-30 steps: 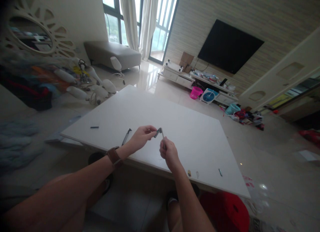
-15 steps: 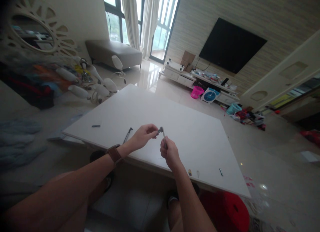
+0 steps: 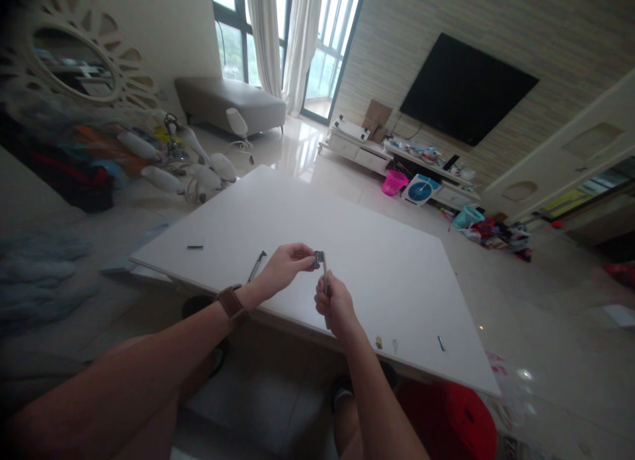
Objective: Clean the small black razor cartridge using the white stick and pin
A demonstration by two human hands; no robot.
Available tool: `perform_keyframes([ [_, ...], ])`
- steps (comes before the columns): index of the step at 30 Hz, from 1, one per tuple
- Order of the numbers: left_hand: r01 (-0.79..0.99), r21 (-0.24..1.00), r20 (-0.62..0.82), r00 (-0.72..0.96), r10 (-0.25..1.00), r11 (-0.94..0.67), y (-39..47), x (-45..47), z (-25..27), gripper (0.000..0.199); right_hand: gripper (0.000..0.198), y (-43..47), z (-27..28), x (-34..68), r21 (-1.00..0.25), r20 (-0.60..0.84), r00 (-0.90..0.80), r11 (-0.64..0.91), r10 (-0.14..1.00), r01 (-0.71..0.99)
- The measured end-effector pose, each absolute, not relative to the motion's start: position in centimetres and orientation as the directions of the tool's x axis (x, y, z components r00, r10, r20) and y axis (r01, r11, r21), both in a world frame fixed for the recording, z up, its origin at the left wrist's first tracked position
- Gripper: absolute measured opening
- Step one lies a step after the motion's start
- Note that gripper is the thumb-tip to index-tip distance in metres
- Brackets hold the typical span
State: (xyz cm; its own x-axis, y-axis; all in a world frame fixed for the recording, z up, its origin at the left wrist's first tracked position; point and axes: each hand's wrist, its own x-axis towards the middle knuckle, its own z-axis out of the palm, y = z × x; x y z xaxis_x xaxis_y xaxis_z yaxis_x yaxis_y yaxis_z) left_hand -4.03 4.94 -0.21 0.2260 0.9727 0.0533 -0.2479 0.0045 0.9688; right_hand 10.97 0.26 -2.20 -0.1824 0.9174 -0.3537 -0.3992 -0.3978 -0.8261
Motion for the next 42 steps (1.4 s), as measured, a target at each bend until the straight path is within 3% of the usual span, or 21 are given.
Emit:
perform_keyframes([
  [9, -0.300, 0.954, 0.064, 0.167, 0.984, -0.011, 4.9, -4.2, 0.2, 0.015, 0.041, -0.2, -2.1, 10.1, -0.805, -0.344, -0.223, -0.409, 0.912, -0.430],
  [23, -0.237, 0.971, 0.068, 0.180, 0.981, -0.024, 4.8, -4.2, -0.1, 0.014, 0.044, -0.4, -2.6, 9.5, -0.809, -0.333, -0.218, -0.397, 0.917, -0.433],
  [42, -0.225, 0.974, 0.028, 0.135, 0.991, 0.003, 4.4, -4.5, 0.3, 0.015, 0.053, -0.6, -3.8, 8.7, -0.955, -0.227, 0.020, -0.219, 0.974, -0.201],
])
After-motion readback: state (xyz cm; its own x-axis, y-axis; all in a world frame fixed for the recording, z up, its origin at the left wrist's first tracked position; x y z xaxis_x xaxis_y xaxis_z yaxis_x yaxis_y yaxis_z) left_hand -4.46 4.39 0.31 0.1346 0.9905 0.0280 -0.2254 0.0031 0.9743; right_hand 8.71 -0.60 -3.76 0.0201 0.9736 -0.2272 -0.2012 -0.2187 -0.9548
